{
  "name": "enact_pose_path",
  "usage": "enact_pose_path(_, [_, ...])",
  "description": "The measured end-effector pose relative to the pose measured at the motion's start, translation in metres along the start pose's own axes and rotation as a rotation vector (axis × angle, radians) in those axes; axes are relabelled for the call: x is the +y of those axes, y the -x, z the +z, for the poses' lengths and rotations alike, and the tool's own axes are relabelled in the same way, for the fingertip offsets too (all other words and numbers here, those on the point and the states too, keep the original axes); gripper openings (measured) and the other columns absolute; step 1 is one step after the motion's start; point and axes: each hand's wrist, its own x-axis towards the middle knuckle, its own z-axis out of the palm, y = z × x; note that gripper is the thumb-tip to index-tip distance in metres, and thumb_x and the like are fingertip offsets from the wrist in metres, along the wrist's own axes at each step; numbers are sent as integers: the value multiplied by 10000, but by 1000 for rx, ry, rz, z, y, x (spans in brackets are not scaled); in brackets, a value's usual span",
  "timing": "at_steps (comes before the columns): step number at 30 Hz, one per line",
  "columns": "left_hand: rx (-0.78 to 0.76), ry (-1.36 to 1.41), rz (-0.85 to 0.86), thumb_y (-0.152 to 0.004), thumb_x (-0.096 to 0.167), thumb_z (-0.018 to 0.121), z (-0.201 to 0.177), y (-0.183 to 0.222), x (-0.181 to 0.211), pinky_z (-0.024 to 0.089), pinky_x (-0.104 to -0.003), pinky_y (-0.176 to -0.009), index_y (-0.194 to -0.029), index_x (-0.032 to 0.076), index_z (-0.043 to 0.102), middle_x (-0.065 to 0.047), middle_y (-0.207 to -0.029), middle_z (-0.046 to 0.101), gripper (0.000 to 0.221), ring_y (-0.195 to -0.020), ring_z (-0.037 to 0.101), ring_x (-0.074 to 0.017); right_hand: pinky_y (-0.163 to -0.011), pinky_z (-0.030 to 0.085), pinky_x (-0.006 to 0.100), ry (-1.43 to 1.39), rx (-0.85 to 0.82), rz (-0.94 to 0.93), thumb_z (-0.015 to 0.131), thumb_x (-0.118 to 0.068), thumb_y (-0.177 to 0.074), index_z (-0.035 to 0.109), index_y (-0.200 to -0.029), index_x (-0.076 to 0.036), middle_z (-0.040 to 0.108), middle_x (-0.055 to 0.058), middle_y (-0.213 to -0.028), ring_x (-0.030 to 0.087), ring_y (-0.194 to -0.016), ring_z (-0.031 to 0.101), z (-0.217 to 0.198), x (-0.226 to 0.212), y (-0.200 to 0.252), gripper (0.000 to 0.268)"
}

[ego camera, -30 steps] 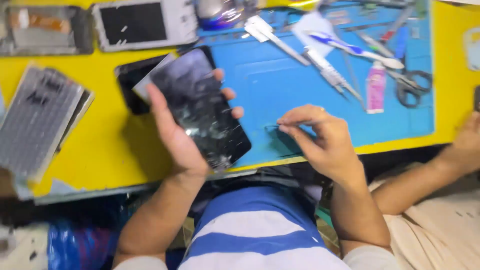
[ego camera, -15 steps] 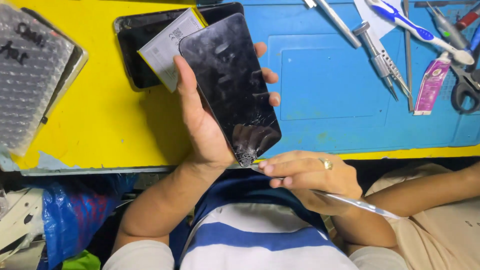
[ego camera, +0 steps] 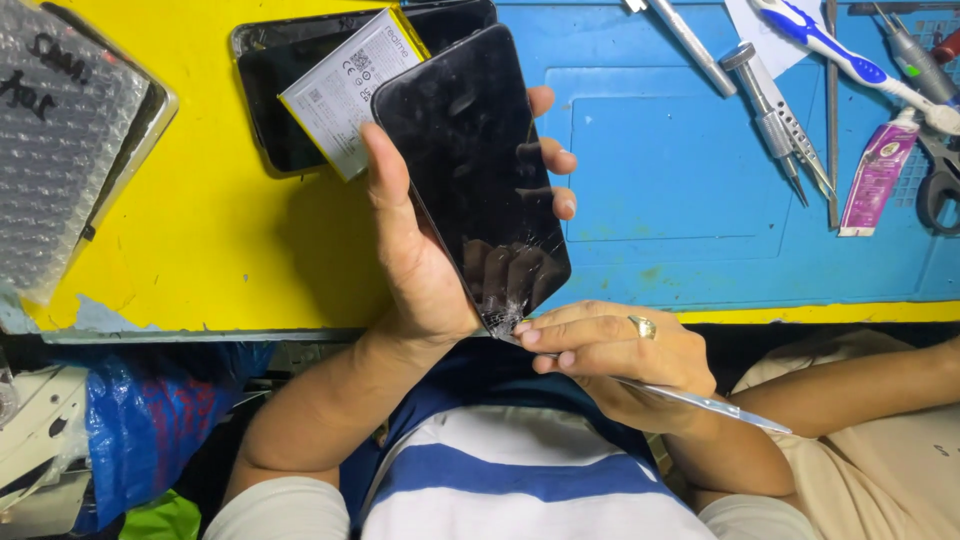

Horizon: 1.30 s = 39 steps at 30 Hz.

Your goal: The person disassembles a smartphone, removing the back cover and internal components. They use a metal spudger to pry open the device and disconnect cables, then peel off adhesive strips from the phone's frame and internal parts.

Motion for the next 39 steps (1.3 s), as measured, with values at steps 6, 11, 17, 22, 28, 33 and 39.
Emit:
enact_pose_path(6, [37,-23,74,-1001,642,436,3,-2,1,622,-420,-787,-1394,-86,572,-206,-1345,647,838,-994,699,-286,-792,754,458,243,-140,-183,621,96,-939,572,-994,77,707,264,-1028,434,-915,808,-5,-2,-6,76])
enact_pose_path(11, [60,32,103,-993,649,463,0,-6,4,614,-436,-779,-1376,-75,587,-192,-1279,680,828,-1009,703,-286,-937,722,589,319,-253,-278,638,135,-952,542,-1087,107,642,300,-1191,501,-1065,752,-8,1,3,168])
enact_pose_path(17, [111,70,150,-974,654,497,6,-10,2,615,-419,-756,-1325,-52,615,-160,-1249,698,797,-994,705,-266,-928,712,581,511,-281,-445,689,169,-917,533,-1045,108,618,289,-1170,483,-1065,730,-5,6,0,211])
enact_pose_path(22, [186,72,221,-945,655,508,13,-9,-1,592,-432,-703,-1378,25,566,-151,-1218,693,767,-948,699,-270,-868,651,460,672,-195,-547,736,126,-904,576,-1048,20,679,237,-1130,395,-1010,766,-4,15,8,240])
enact_pose_path(28, [195,121,235,-941,669,514,22,-10,-6,587,-427,-706,-1320,46,599,-129,-1185,705,733,-958,703,-270,-832,634,432,755,-72,-675,768,117,-875,578,-1019,-12,690,206,-1088,349,-984,723,-3,27,11,270])
enact_pose_path(33, [251,139,226,-925,674,523,33,-13,-7,591,-421,-681,-1262,37,635,-112,-1134,721,728,-901,711,-254,-818,611,378,859,-30,-661,708,41,-937,729,-1026,-56,631,134,-1148,268,-1004,637,1,23,7,133])
enact_pose_path(39, [255,167,236,-918,693,520,38,-18,-10,587,-416,-663,-1226,44,647,-88,-1115,716,730,-893,707,-244,-809,578,368,895,60,-712,657,48,-963,773,-1026,-109,584,120,-1180,250,-986,610,2,31,4,205])
